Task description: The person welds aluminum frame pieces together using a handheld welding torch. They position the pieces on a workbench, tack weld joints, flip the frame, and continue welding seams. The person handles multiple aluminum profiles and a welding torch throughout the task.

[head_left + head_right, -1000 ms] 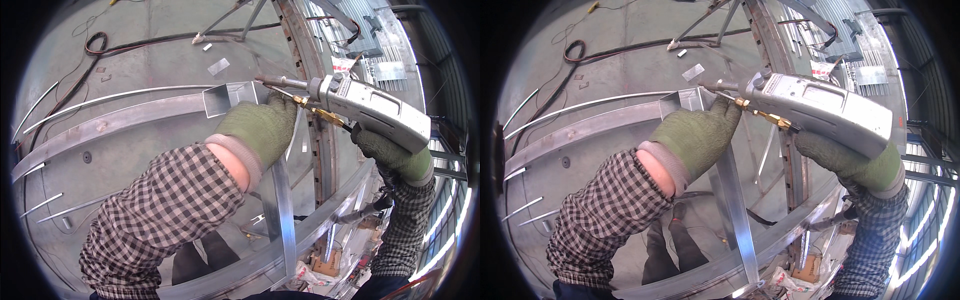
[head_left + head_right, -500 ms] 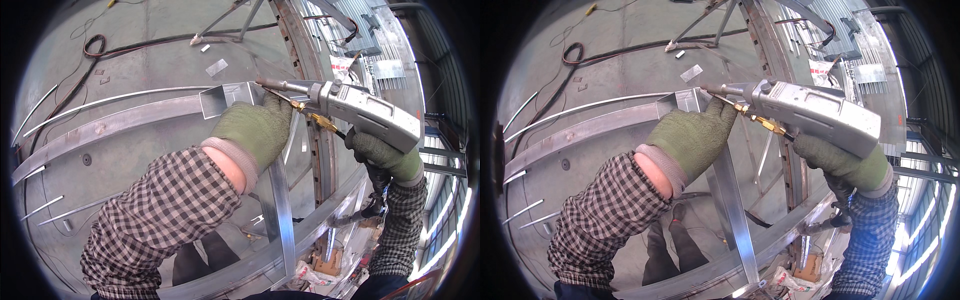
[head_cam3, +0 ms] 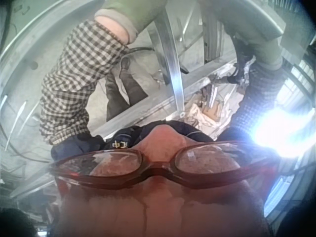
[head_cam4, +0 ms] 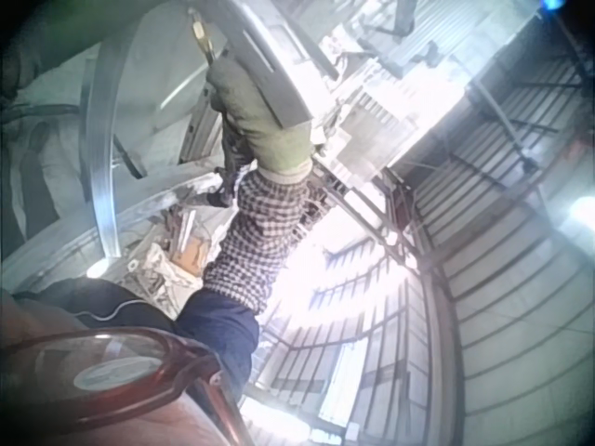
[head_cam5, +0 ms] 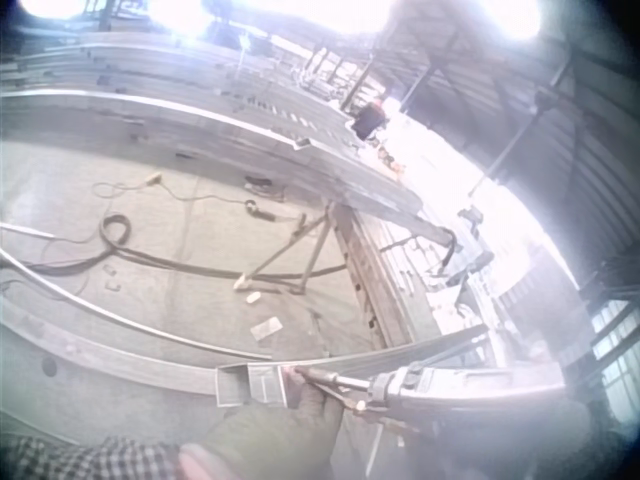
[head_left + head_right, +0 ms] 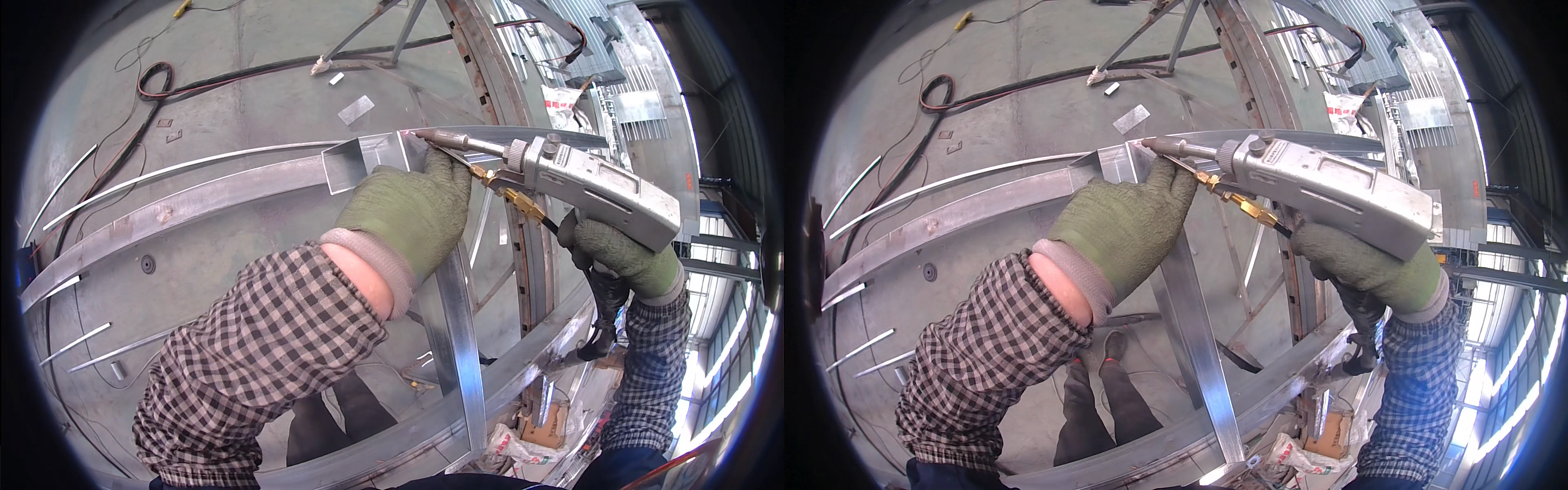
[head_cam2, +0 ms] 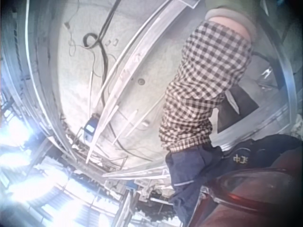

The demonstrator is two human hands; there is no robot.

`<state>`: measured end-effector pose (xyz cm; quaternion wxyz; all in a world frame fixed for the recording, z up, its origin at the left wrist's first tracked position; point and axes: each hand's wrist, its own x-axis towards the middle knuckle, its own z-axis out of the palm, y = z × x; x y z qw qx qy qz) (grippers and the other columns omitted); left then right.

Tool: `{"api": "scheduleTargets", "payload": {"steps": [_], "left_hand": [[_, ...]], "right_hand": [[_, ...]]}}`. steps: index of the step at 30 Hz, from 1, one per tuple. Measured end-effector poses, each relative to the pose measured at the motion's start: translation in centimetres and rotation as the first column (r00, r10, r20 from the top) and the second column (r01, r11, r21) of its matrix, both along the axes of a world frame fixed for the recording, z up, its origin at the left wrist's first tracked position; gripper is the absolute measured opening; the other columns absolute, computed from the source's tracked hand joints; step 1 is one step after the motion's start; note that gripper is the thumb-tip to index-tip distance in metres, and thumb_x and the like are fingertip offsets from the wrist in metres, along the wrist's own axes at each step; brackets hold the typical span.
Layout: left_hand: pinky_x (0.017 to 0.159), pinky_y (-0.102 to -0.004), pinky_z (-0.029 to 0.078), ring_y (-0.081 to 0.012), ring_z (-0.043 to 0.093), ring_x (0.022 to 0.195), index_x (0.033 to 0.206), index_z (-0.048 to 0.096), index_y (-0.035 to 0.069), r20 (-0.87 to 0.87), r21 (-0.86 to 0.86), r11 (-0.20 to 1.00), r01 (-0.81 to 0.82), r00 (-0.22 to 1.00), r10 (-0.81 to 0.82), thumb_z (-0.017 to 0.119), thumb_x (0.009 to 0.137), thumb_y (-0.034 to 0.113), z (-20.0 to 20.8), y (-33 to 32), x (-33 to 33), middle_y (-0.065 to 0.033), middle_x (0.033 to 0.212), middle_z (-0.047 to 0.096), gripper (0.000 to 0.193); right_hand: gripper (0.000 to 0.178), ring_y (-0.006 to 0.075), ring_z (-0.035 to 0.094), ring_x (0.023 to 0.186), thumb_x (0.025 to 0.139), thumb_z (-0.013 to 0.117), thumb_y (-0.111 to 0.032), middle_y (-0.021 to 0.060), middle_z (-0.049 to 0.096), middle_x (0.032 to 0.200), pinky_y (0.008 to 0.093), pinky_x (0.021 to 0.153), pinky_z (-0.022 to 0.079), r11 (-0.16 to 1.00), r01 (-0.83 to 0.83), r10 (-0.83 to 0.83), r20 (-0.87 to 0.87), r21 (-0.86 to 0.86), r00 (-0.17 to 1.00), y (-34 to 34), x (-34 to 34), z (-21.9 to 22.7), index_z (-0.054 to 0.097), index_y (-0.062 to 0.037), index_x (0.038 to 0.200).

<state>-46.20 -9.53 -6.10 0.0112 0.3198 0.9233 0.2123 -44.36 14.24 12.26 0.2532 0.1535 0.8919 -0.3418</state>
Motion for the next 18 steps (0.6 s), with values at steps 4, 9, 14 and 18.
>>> {"api": "scheduleTargets", "payload": {"steps": [4,9,14,18], "left_hand": [[0.068,-0.0457,0.066,-0.0314,0.082,0.089,0.150,0.049,-0.005,-0.042,-0.009,1.000,-0.008,0.999,0.007,0.058,0.101,0.008,0.1,-0.1,0.0,-0.0214,0.139,0.068,0.052],[0.067,-0.0454,0.066,-0.0297,0.082,0.086,0.153,0.048,-0.007,0.084,-0.060,0.998,0.030,0.996,-0.025,0.059,0.100,0.008,0.2,0.1,-0.6,-0.0212,0.137,0.068,0.056],[0.065,-0.0442,0.066,-0.0277,0.082,0.083,0.158,0.044,-0.008,0.165,-0.056,0.998,0.024,0.986,-0.014,0.060,0.100,0.008,0.3,0.2,-0.9,-0.0205,0.134,0.069,0.062],[0.065,-0.0453,0.066,-0.0303,0.082,0.081,0.158,0.040,-0.012,0.100,-0.053,0.998,0.038,0.994,-0.033,0.059,0.101,0.008,0.1,0.0,-0.8,-0.0210,0.120,0.072,0.063]], "right_hand": [[0.045,0.0106,0.071,0.076,0.089,0.093,-0.025,0.0060,0.077,0.094,0.0252,0.062,0.057,1.000,-0.004,0.004,-0.027,-0.018,1.000,0.1,-0.4,-0.2,0.077,-0.0010,0.123],[0.044,0.0102,0.071,0.078,0.090,0.094,-0.025,0.0057,0.078,0.096,0.0252,0.065,0.058,0.995,-0.059,0.053,-0.072,-0.082,0.996,0.2,-0.8,-0.8,0.077,-0.0017,0.124],[0.035,0.0086,0.065,0.067,0.098,0.085,-0.035,0.0031,0.072,0.084,0.0226,0.056,0.048,0.991,-0.132,0.130,-0.098,-0.012,0.987,-0.4,-1.1,-1.1,0.077,-0.0013,0.103],[0.035,0.0080,0.064,0.066,0.098,0.084,-0.035,0.0024,0.071,0.081,0.0218,0.055,0.047,0.993,-0.119,0.119,-0.015,0.027,0.993,-0.7,-1.6,-0.8,0.077,-0.0015,0.102]]}}
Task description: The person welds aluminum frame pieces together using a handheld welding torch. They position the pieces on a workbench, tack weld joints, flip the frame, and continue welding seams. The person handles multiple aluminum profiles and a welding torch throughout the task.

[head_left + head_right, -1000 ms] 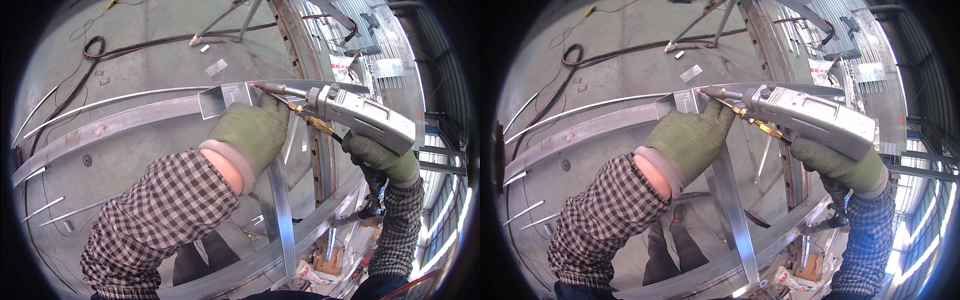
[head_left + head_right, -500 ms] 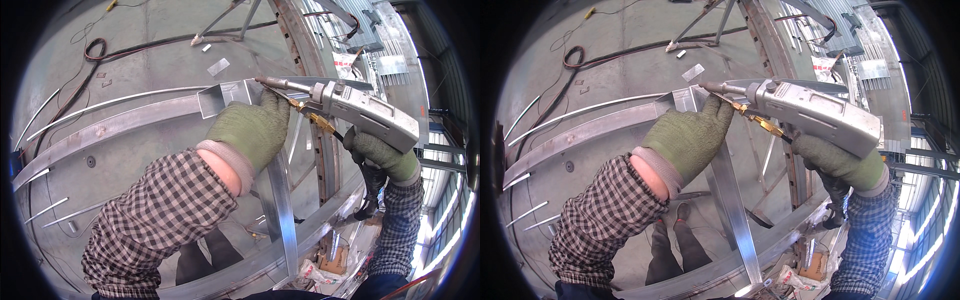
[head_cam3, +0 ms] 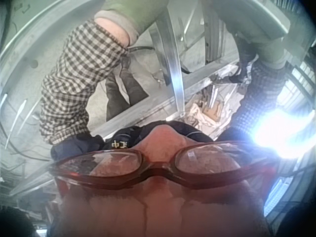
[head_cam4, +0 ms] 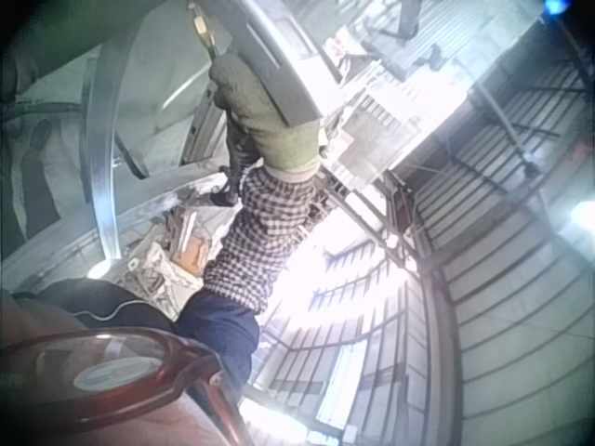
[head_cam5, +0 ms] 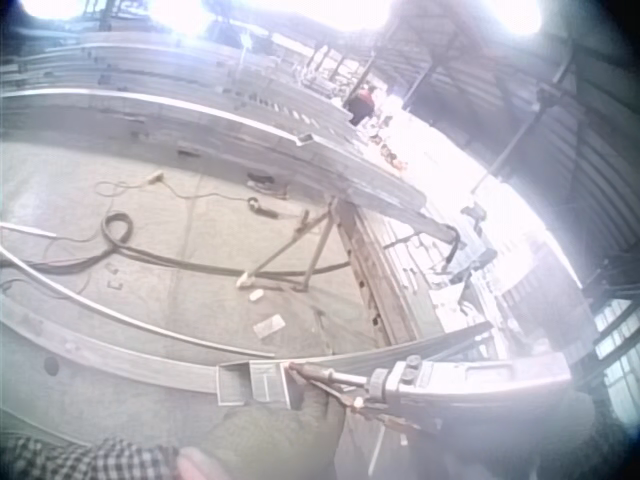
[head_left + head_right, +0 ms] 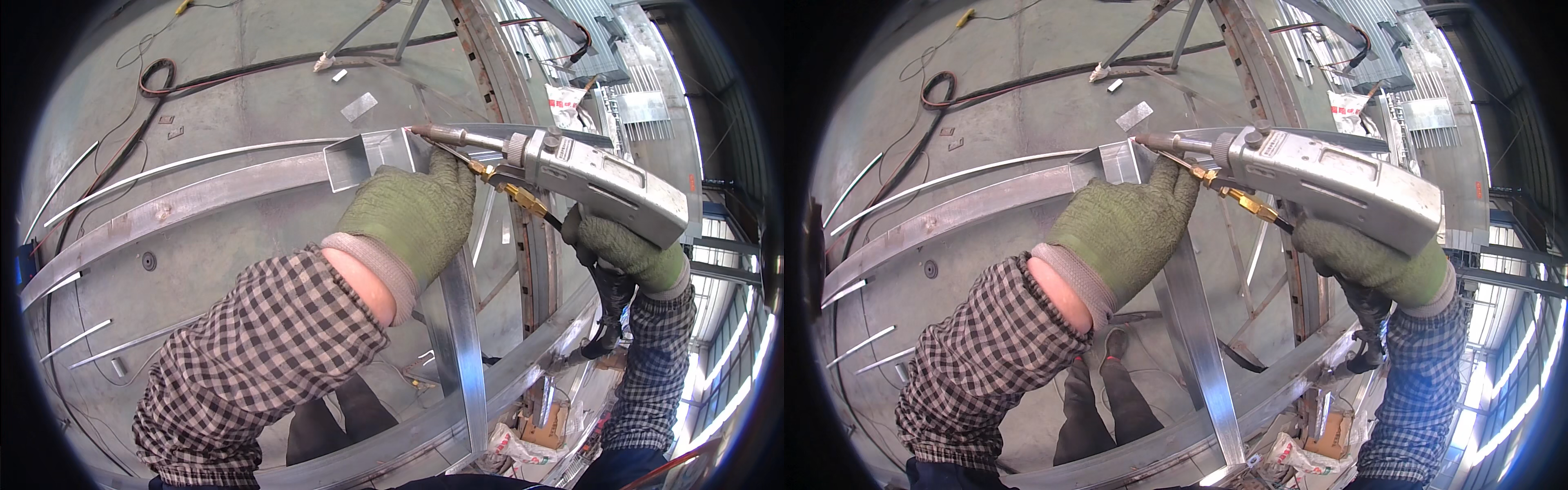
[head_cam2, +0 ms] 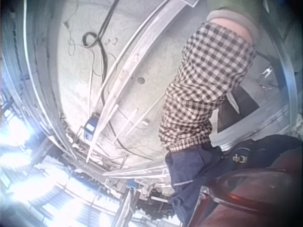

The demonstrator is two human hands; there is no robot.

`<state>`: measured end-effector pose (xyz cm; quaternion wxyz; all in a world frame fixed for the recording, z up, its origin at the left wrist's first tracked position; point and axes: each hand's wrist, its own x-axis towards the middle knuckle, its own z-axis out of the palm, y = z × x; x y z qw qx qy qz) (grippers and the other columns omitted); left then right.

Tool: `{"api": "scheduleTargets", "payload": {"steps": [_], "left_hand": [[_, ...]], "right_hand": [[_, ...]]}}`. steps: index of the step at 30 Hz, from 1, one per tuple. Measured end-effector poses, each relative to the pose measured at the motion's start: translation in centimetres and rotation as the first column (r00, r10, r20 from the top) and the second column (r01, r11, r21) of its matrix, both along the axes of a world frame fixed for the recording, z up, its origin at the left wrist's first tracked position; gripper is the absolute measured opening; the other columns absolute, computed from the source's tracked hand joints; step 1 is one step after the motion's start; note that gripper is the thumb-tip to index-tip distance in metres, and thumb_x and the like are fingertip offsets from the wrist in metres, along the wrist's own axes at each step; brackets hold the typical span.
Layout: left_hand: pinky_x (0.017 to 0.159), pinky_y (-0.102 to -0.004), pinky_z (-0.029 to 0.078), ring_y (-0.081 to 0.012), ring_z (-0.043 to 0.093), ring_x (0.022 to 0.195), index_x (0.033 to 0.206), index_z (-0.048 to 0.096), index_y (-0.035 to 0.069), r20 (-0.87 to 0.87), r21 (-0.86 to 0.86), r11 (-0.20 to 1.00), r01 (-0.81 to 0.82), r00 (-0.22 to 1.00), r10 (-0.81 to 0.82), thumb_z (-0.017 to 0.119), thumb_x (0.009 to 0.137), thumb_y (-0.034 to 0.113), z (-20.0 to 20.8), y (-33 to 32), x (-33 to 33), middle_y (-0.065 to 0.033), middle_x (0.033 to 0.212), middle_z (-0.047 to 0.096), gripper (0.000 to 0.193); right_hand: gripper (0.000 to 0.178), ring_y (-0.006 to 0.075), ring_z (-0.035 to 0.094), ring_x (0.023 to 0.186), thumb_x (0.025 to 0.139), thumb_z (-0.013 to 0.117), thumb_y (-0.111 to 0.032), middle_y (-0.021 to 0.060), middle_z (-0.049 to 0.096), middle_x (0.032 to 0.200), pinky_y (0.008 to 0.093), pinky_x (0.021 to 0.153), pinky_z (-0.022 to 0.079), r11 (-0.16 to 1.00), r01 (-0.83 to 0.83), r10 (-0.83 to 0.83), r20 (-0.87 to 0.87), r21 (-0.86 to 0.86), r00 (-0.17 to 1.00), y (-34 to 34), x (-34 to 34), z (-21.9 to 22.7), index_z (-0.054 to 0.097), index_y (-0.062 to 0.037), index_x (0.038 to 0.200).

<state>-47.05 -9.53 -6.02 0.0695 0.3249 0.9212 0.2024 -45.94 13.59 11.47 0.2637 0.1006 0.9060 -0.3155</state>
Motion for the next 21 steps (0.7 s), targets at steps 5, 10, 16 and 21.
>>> {"api": "scheduleTargets", "payload": {"steps": [5,10,16,21], "left_hand": [[0.066,-0.0479,0.065,-0.0362,0.082,0.080,0.158,0.033,-0.021,0.012,0.101,0.995,0.006,1.000,-0.007,0.057,0.102,0.008,-0.44,-0.19,-0.29,-0.0225,0.092,0.080,0.067],[0.064,-0.0440,0.065,-0.0285,0.081,0.081,0.157,0.042,-0.012,-0.023,0.012,1.000,0.002,1.000,-0.002,0.059,0.101,0.008,-0.45,-0.01,-0.38,-0.0197,0.120,0.072,0.062],[0.069,-0.0463,0.066,-0.0255,0.081,0.083,0.157,0.046,-0.006,0.018,-0.037,0.999,-0.021,1.000,0.022,0.060,0.100,0.010,-0.20,0.32,-0.56,-0.0180,0.134,0.068,0.061],[0.079,-0.0522,0.065,-0.0302,0.081,0.090,0.156,0.049,-0.004,0.010,0.005,1.000,-0.027,1.000,0.026,0.059,0.102,0.010,-0.63,0.24,-0.58,-0.0196,0.137,0.068,0.058]], "right_hand": [[0.034,0.0084,0.064,0.067,0.098,0.085,-0.035,0.0014,0.070,0.080,0.0238,0.057,0.049,0.999,-0.035,0.033,-0.069,-0.031,0.997,0.25,0.04,-0.48,0.077,-0.0021,0.102],[0.031,0.0098,0.065,0.069,0.099,0.085,-0.033,0.0015,0.070,0.082,0.0257,0.060,0.051,0.996,-0.053,0.048,-0.074,-0.066,0.996,0.71,-0.25,-0.89,0.077,-0.0031,0.102],[0.030,0.0104,0.066,0.070,0.099,0.085,-0.032,0.0016,0.071,0.082,0.0261,0.061,0.052,0.997,-0.065,0.061,-0.067,-0.052,0.996,0.89,-0.52,-0.79,0.077,-0.0036,0.102],[0.031,0.0106,0.065,0.067,0.098,0.086,-0.033,0.0015,0.070,0.079,0.0265,0.057,0.050,0.995,-0.090,0.087,-0.086,-0.038,0.993,0.95,-0.82,-1.04,0.076,-0.0037,0.100]]}}
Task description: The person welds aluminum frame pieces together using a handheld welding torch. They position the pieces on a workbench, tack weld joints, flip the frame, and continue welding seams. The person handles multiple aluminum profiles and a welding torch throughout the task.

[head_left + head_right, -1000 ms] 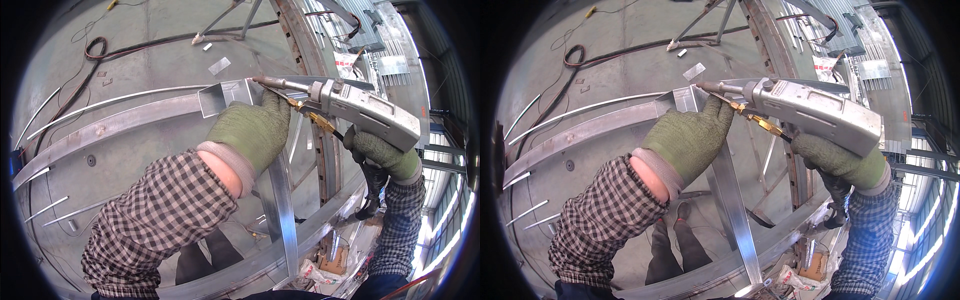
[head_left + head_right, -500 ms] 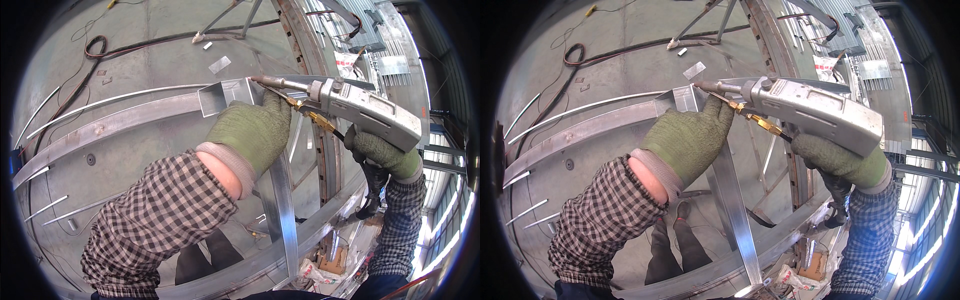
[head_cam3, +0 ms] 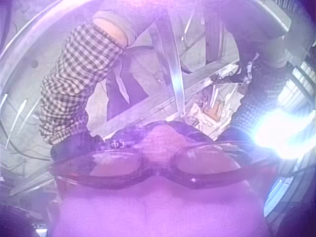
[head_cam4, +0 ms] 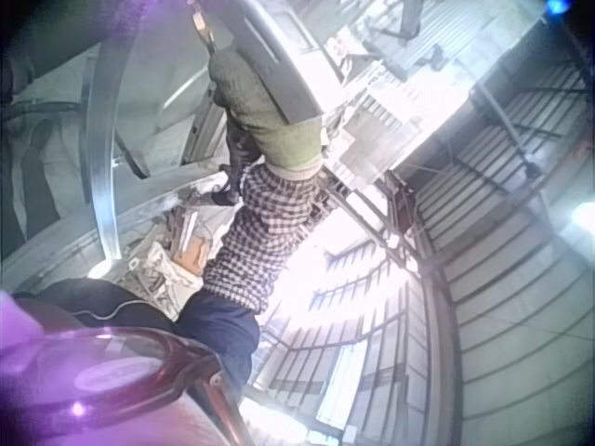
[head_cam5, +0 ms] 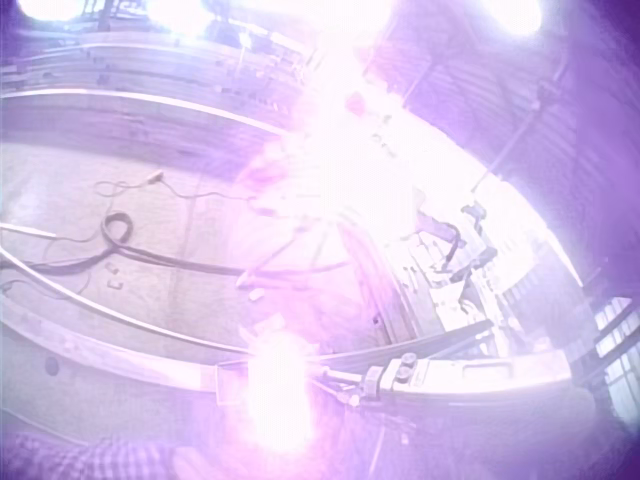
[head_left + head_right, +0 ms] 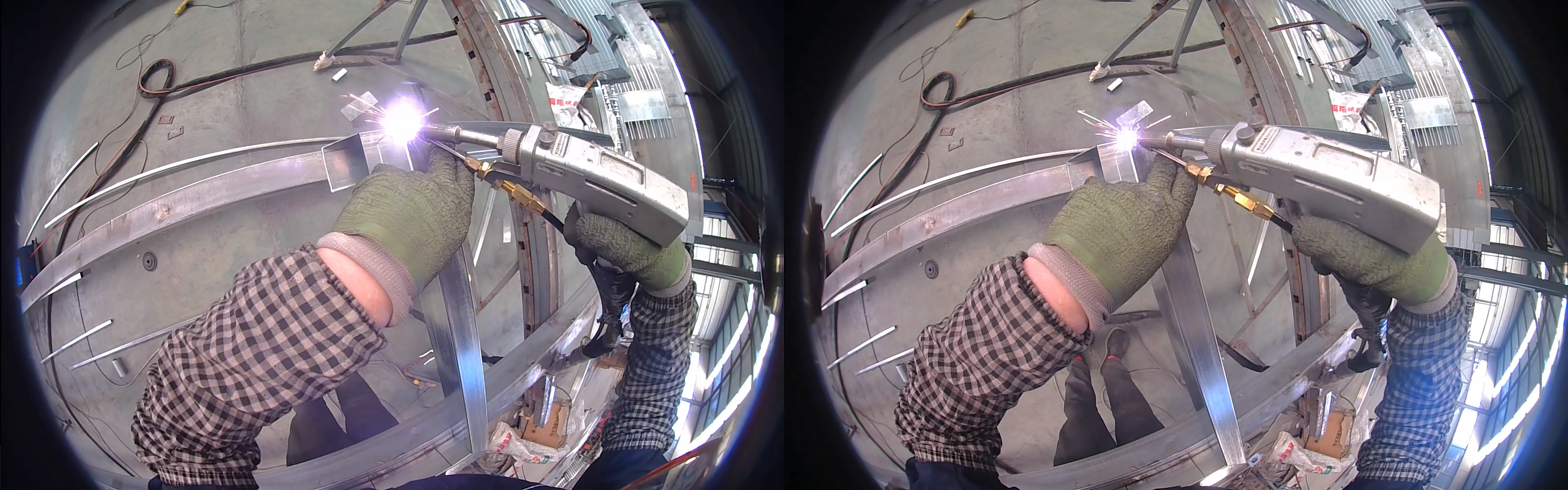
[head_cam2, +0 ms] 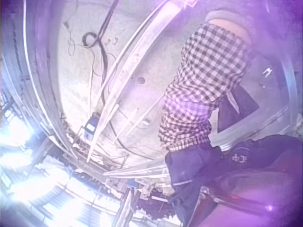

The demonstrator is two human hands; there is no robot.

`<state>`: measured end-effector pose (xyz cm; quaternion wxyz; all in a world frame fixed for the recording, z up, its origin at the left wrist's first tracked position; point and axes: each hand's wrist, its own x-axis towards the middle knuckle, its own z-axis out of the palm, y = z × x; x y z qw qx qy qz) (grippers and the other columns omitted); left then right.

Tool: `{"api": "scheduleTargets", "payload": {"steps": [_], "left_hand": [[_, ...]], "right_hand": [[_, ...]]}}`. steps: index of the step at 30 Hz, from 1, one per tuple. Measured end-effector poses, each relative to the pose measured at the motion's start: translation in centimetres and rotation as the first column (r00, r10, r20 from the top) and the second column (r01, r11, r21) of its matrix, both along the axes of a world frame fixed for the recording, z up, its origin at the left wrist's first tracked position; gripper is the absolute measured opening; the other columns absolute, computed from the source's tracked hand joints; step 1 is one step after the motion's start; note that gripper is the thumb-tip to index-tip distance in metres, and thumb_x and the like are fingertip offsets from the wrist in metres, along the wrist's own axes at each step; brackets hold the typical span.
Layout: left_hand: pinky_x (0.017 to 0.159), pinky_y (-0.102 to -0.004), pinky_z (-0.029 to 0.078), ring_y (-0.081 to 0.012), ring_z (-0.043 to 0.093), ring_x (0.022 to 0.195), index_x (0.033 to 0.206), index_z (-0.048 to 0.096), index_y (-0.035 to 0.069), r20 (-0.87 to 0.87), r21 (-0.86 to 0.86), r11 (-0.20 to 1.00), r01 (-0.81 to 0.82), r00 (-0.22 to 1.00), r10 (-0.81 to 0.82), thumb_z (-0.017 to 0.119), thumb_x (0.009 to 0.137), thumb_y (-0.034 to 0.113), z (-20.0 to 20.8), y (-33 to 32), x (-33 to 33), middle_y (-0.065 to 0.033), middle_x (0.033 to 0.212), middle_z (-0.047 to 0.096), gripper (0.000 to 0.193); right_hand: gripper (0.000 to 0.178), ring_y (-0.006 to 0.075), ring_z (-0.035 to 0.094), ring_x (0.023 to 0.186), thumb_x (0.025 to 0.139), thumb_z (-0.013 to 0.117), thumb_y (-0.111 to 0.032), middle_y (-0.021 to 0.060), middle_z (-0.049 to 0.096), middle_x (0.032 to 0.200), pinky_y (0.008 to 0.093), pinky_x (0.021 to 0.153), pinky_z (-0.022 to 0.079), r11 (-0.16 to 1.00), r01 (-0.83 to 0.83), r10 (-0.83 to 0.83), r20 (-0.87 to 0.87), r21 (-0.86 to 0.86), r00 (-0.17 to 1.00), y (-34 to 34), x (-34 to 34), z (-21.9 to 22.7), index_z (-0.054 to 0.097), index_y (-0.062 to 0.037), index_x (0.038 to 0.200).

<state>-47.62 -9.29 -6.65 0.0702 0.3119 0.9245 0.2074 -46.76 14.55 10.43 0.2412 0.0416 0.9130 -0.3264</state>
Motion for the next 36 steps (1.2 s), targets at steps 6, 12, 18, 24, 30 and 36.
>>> {"api": "scheduleTargets", "payload": {"steps": [6,12,18,24,30,36], "left_hand": [[0.072,-0.0540,0.063,-0.0365,0.080,0.090,0.149,0.051,-0.012,-0.217,0.030,0.999,0.031,0.976,-0.023,0.058,0.102,0.009,-0.9,-0.3,-0.3,-0.0226,0.111,0.074,0.052],[0.089,-0.0658,0.061,-0.0367,0.079,0.106,0.158,0.050,-0.001,-0.083,-0.087,0.996,0.012,0.996,-0.019,0.057,0.104,0.014,-0.3,0.2,-0.3,-0.0200,0.146,0.064,0.056],[0.092,-0.0733,0.056,-0.0339,0.081,0.098,0.162,0.045,-0.001,0.086,-0.034,0.999,0.004,0.996,-0.001,0.056,0.105,0.014,0.2,0.0,-0.9,-0.0196,0.147,0.065,0.060],[0.081,-0.0627,0.064,-0.0316,0.082,0.091,0.153,0.051,0.000,-0.167,-0.065,0.998,-0.028,0.986,0.017,0.056,0.105,0.014,-0.7,0.1,-0.7,-0.0180,0.138,0.068,0.050],[0.094,-0.0707,0.057,-0.0348,0.081,0.099,0.154,0.053,0.000,-0.281,-0.143,0.989,-0.032,0.960,-0.009,0.055,0.106,0.015,-1.4,0.3,-0.7,-0.0234,0.136,0.068,0.050],[0.086,-0.0629,0.063,-0.0351,0.082,0.093,0.152,0.053,0.000,-0.194,-0.134,0.989,-0.058,0.981,0.031,0.057,0.104,0.015,-0.9,0.5,-0.8,-0.0235,0.139,0.067,0.051]], "right_hand": [[0.032,0.0110,0.066,0.065,0.098,0.086,-0.034,0.0026,0.071,0.077,0.0267,0.055,0.049,0.998,0.043,-0.043,-0.001,0.035,0.999,-0.4,0.0,0.0,0.076,-0.0034,0.099],[0.029,0.0111,0.067,0.067,0.097,0.085,-0.031,0.0027,0.071,0.078,0.0269,0.058,0.051,1.000,0.027,-0.026,-0.045,0.010,0.999,-0.6,-0.2,-0.3,0.076,-0.0031,0.098],[0.031,0.0118,0.068,0.068,0.097,0.086,-0.031,0.0028,0.071,0.080,0.0275,0.059,0.052,1.000,0.001,-0.001,-0.035,-0.012,0.999,-0.6,-0.5,-0.5,0.076,-0.0025,0.099],[0.032,0.0130,0.069,0.068,0.098,0.086,-0.032,0.0042,0.071,0.081,0.0280,0.058,0.053,0.999,0.021,-0.022,-0.016,-0.024,1.000,-0.8,-0.7,-0.4,0.076,-0.0019,0.100],[0.032,0.0129,0.070,0.069,0.096,0.088,-0.031,0.0041,0.073,0.084,0.0276,0.059,0.054,0.999,0.038,-0.039,-0.017,-0.036,0.999,-0.6,-0.7,-0.4,0.076,-0.0023,0.104],[0.035,0.0122,0.069,0.070,0.094,0.089,-0.030,0.0043,0.074,0.088,0.0267,0.060,0.054,0.996,0.082,-0.082,0.007,-0.026,0.997,-0.9,-0.9,-0.1,0.076,-0.0024,0.110]]}}
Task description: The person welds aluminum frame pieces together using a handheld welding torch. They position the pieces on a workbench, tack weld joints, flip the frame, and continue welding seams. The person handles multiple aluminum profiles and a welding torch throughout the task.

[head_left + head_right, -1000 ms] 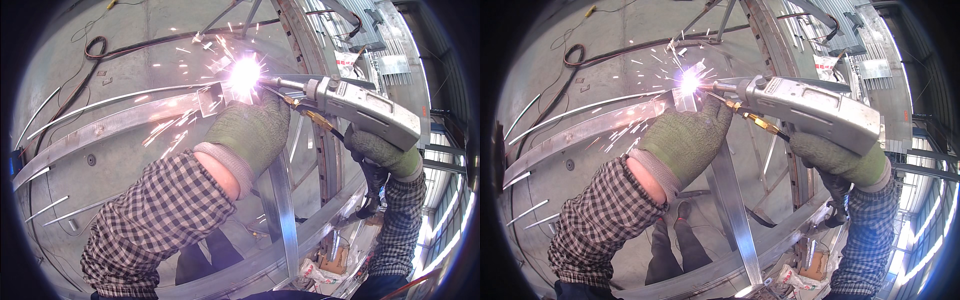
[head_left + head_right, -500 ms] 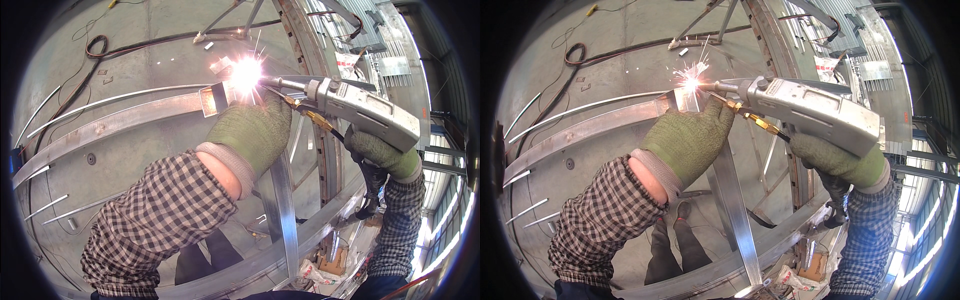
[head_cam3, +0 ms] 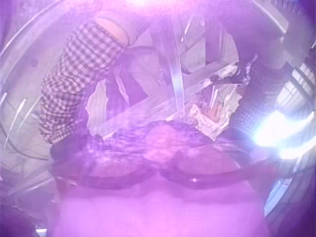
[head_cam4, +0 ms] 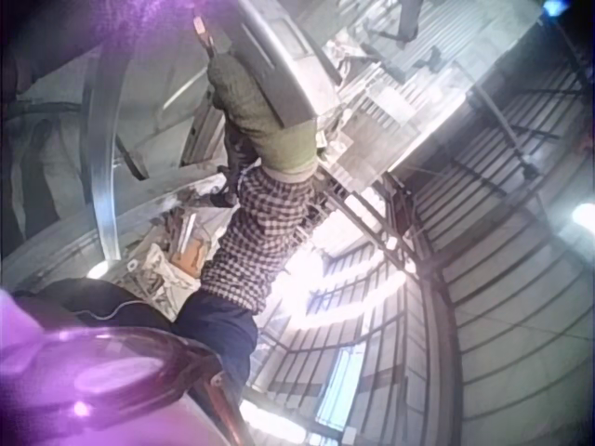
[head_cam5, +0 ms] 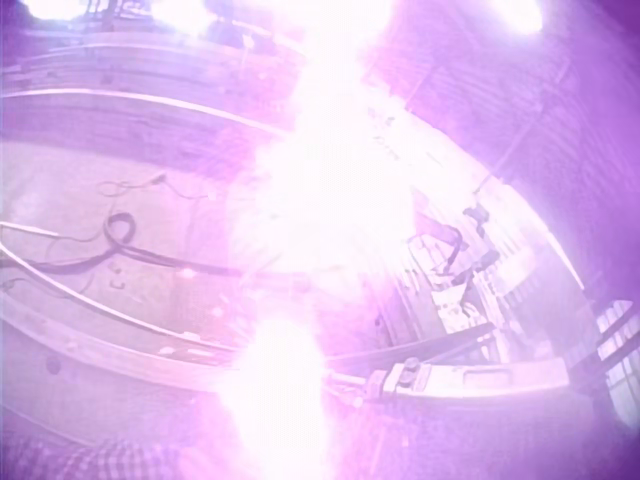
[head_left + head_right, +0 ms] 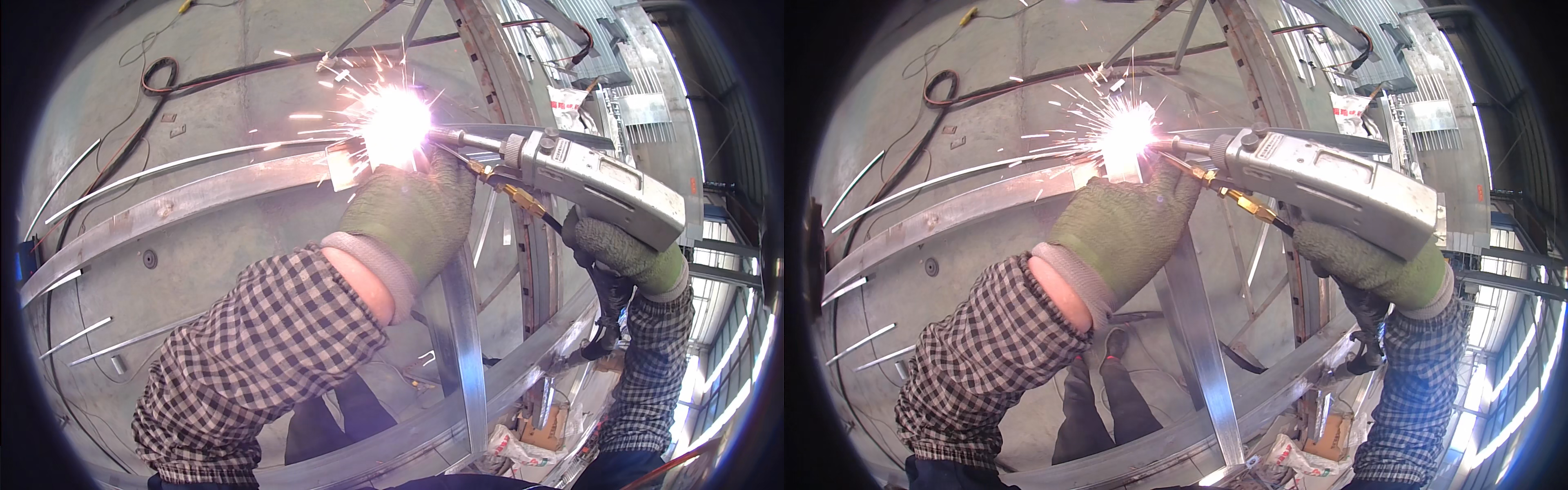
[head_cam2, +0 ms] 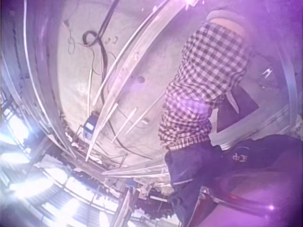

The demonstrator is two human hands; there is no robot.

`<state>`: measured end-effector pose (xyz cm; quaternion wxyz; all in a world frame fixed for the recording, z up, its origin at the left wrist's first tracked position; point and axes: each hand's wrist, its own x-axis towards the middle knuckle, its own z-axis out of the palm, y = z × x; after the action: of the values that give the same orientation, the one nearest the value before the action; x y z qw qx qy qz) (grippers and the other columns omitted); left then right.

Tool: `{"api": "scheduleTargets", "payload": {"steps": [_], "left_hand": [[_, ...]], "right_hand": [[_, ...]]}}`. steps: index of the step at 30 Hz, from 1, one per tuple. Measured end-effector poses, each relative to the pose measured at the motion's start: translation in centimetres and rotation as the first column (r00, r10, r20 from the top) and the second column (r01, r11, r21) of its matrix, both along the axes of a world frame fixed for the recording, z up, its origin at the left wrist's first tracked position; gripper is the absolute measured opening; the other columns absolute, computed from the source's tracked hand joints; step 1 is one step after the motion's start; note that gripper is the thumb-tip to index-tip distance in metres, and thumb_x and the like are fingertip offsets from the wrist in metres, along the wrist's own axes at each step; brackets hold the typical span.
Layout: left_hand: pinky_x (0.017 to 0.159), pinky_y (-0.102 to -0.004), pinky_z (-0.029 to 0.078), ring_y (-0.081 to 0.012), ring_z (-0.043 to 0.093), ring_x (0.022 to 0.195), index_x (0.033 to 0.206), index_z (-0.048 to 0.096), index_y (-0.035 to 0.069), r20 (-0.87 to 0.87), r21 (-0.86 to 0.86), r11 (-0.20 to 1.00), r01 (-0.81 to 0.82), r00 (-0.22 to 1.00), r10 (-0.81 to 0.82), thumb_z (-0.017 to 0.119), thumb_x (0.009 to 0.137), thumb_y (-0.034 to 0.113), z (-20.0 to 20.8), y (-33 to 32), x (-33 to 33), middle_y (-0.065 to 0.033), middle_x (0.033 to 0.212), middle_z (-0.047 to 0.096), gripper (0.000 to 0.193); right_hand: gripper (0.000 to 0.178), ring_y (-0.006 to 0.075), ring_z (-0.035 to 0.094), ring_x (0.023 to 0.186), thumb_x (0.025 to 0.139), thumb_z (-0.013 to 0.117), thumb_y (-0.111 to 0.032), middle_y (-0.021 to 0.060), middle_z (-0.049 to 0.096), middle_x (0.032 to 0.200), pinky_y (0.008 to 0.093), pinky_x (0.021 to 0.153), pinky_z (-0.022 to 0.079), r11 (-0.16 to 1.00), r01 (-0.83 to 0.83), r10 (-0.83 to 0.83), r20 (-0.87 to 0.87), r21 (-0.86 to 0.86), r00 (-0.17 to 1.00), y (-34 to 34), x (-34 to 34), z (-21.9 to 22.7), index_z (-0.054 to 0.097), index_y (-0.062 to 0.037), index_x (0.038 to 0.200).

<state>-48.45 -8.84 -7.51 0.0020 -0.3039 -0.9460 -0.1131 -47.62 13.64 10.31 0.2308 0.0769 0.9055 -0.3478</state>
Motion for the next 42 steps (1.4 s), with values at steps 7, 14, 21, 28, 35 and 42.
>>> {"api": "scheduleTargets", "payload": {"steps": [7,14,21,28,35,42], "left_hand": [[0.070,-0.0487,0.067,-0.0348,0.082,0.088,0.151,0.054,-0.002,0.252,0.160,0.987,-0.016,0.967,-0.025,0.059,0.100,0.012,0.4,-0.5,-1.1,-0.0214,0.155,0.061,0.053],[0.080,-0.0541,0.065,-0.0357,0.081,0.098,0.154,0.054,0.001,0.082,0.065,0.997,0.041,0.996,-0.046,0.058,0.100,0.010,0.1,-0.8,-0.4,-0.0216,0.165,0.054,0.055],[0.085,-0.0548,0.065,-0.0345,0.081,0.102,0.160,0.049,0.001,-0.061,-0.075,0.997,0.013,0.998,-0.018,0.056,0.101,0.008,0.3,-0.6,-0.9,-0.0220,0.166,0.053,0.060],[0.083,-0.0474,0.066,-0.0330,0.081,0.102,0.158,0.052,0.005,-0.120,-0.278,0.960,-0.009,0.992,-0.025,0.058,0.101,0.011,0.4,0.7,-0.7,-0.0204,0.164,0.055,0.058],[0.123,-0.0530,0.046,-0.0372,0.054,0.151,0.156,0.055,0.013,0.144,-0.227,0.865,0.448,0.894,-0.425,0.087,0.088,0.034,4.3,3.7,10.1,-0.0138,0.160,0.059,0.078],[0.132,-0.0576,0.035,-0.0333,0.054,0.149,0.151,0.063,0.016,0.283,-0.053,0.761,0.646,0.741,-0.609,0.091,0.081,0.041,0.7,8.2,18.2,-0.0092,0.151,0.065,0.080]], "right_hand": [[0.044,0.0115,0.068,0.069,0.092,0.092,-0.032,0.0069,0.076,0.095,0.0250,0.060,0.054,0.987,0.079,-0.095,-0.111,-0.140,0.989,1.4,1.7,1.1,0.074,-0.0003,0.117],[0.041,0.0131,0.072,0.078,0.096,0.085,-0.021,0.0086,0.079,0.099,0.0266,0.065,0.057,0.994,0.022,-0.039,-0.150,-0.109,0.988,5.7,5.7,2.2,0.074,0.0003,0.128],[0.034,0.0133,0.070,0.079,0.099,0.083,-0.021,0.0069,0.077,0.099,0.0287,0.069,0.056,0.952,0.281,-0.290,-0.066,-0.119,0.955,9.0,12.4,3.3,0.073,0.0005,0.123],[0.020,0.0089,0.065,0.068,0.098,0.083,-0.014,0.0009,0.071,0.082,0.0239,0.059,0.049,0.780,0.585,-0.616,-0.107,-0.223,0.780,12.6,23.4,-0.9,0.075,-0.0002,0.110],[0.031,0.0091,0.064,0.071,0.102,0.081,-0.028,0.0013,0.071,0.084,0.0250,0.063,0.049,0.759,0.615,-0.652,-0.257,-0.216,0.714,16.7,31.2,-3.4,0.077,0.0002,0.115],[0.033,0.0075,0.060,0.062,0.103,0.079,-0.031,0.0025,0.074,0.081,0.0218,0.056,0.043,0.637,0.729,-0.768,-0.294,-0.251,0.569,17.4,36.4,1.9,0.078,0.0004,0.113]]}}
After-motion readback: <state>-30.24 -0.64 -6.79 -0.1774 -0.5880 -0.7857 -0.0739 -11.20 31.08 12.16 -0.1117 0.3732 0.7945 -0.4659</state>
